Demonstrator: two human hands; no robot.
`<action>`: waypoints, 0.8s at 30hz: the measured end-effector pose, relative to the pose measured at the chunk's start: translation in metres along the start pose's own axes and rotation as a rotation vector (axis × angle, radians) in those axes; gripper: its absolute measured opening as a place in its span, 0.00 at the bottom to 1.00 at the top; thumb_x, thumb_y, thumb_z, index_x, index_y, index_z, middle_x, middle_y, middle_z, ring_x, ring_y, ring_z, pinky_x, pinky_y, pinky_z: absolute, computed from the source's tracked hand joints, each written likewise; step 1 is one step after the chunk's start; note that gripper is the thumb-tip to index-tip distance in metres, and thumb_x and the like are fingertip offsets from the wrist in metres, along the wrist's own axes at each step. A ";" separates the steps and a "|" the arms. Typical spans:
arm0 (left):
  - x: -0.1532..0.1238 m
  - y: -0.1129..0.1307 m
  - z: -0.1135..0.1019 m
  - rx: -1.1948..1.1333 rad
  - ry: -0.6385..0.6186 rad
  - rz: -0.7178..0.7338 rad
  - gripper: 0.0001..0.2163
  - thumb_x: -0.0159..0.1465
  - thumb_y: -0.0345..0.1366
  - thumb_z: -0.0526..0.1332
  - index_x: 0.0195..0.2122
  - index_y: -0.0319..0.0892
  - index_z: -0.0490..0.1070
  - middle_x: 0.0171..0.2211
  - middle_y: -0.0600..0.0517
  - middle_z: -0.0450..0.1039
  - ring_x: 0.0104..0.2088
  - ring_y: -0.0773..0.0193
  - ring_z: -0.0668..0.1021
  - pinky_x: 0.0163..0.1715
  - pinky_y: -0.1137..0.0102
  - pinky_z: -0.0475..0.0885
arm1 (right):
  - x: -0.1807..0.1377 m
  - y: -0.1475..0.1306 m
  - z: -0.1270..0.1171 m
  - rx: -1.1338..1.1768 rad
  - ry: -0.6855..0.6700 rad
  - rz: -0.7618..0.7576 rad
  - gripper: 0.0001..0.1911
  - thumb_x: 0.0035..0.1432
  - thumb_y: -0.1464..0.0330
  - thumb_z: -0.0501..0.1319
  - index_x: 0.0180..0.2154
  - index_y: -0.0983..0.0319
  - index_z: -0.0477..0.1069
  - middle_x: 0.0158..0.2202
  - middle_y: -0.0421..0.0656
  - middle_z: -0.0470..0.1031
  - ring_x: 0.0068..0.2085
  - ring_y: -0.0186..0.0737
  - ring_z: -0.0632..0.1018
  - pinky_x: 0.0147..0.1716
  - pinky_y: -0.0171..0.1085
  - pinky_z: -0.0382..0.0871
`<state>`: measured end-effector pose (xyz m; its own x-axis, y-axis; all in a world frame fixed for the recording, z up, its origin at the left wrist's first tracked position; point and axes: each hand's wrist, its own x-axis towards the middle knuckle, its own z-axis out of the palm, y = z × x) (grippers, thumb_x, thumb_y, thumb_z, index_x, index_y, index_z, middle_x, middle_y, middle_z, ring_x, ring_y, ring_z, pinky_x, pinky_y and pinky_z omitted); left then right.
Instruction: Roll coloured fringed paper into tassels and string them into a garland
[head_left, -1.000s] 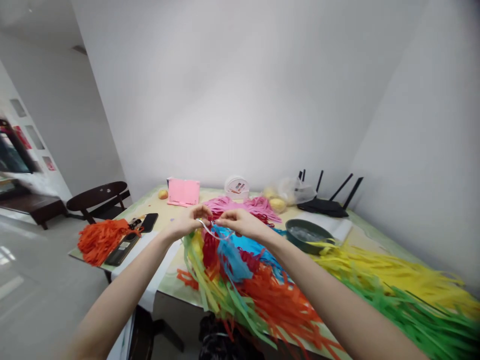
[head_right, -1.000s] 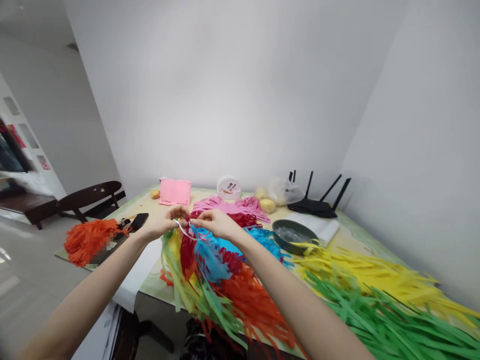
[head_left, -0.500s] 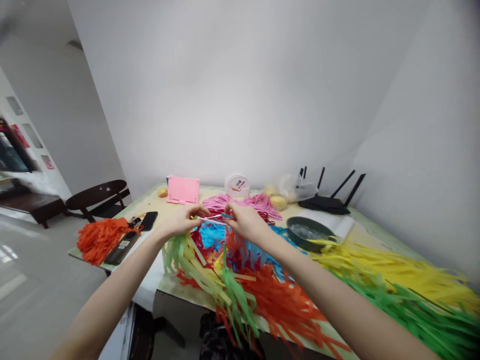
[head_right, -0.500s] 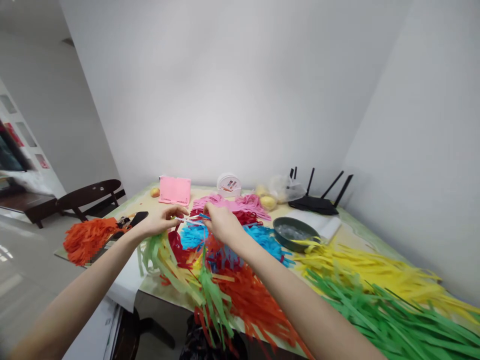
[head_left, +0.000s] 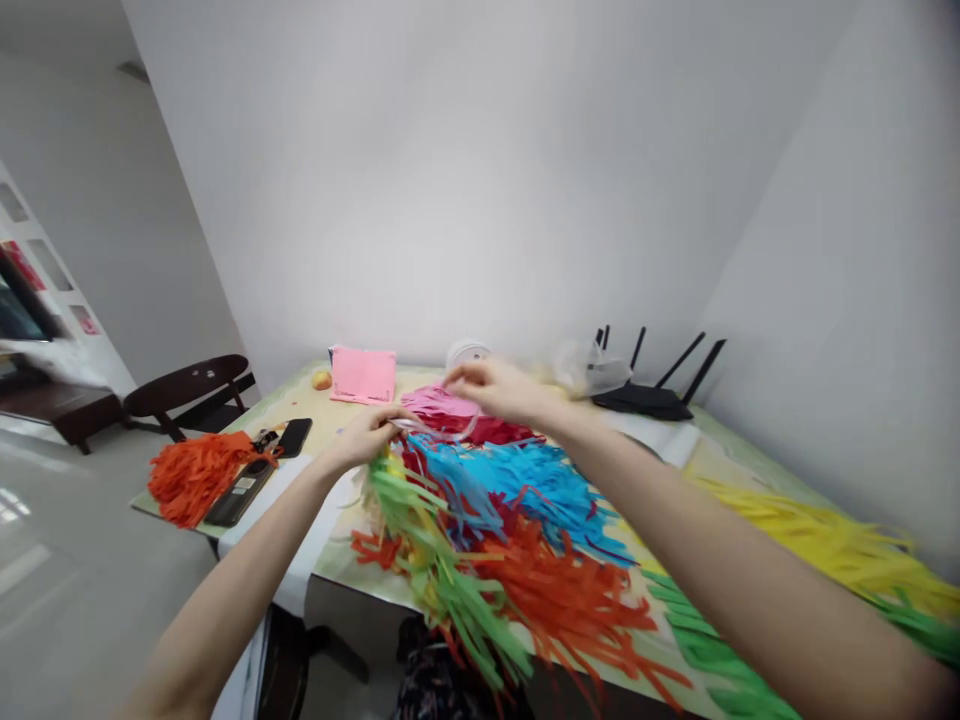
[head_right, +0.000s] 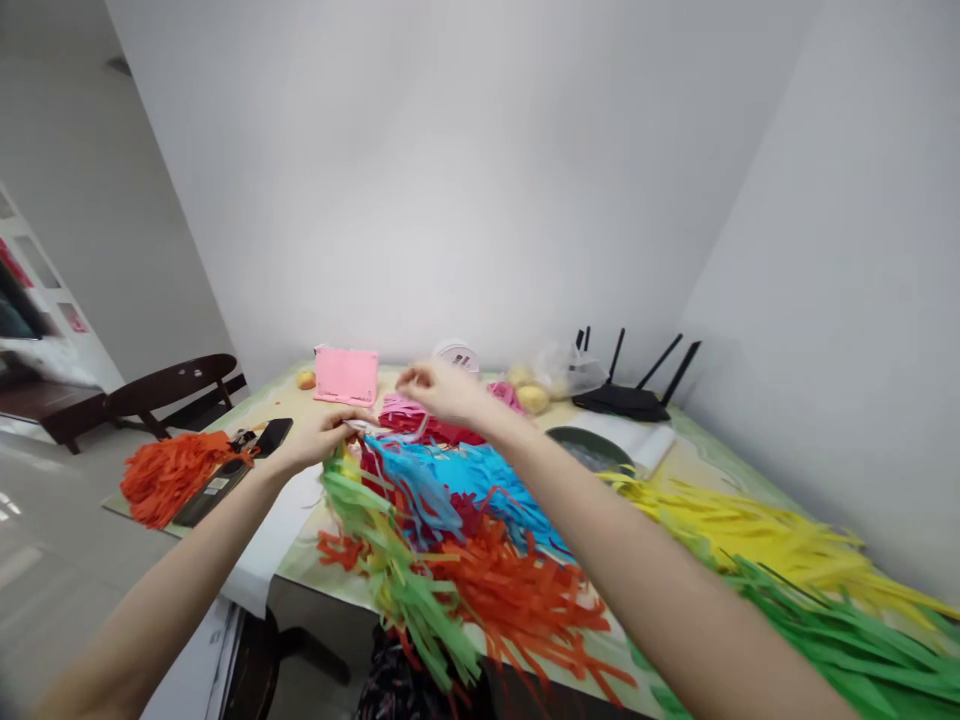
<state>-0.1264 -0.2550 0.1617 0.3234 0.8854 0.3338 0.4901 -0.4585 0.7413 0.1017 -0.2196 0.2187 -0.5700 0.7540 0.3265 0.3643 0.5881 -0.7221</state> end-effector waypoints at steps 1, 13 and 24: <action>0.000 0.001 -0.001 -0.016 0.004 0.008 0.12 0.63 0.36 0.55 0.39 0.39 0.78 0.31 0.51 0.74 0.31 0.64 0.73 0.33 0.72 0.67 | -0.002 0.007 0.014 0.010 -0.058 0.022 0.10 0.51 0.62 0.63 0.32 0.64 0.74 0.19 0.35 0.65 0.21 0.31 0.63 0.21 0.31 0.54; -0.010 0.005 0.001 -0.140 -0.062 0.068 0.12 0.64 0.40 0.54 0.39 0.38 0.73 0.30 0.51 0.70 0.32 0.64 0.72 0.35 0.70 0.67 | -0.011 0.038 0.073 0.193 -0.298 0.043 0.13 0.52 0.61 0.61 0.37 0.63 0.69 0.20 0.33 0.62 0.18 0.28 0.61 0.18 0.29 0.55; -0.009 -0.003 0.004 0.069 -0.040 -0.013 0.09 0.58 0.41 0.63 0.29 0.39 0.71 0.28 0.53 0.71 0.30 0.64 0.73 0.32 0.71 0.67 | -0.018 0.016 0.056 -0.084 -0.023 -0.065 0.01 0.54 0.72 0.59 0.30 0.63 0.68 0.21 0.34 0.62 0.24 0.32 0.63 0.26 0.32 0.52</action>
<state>-0.1276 -0.2622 0.1540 0.3478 0.8883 0.3000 0.5483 -0.4523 0.7034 0.0767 -0.2403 0.1668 -0.6108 0.7072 0.3560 0.3858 0.6585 -0.6462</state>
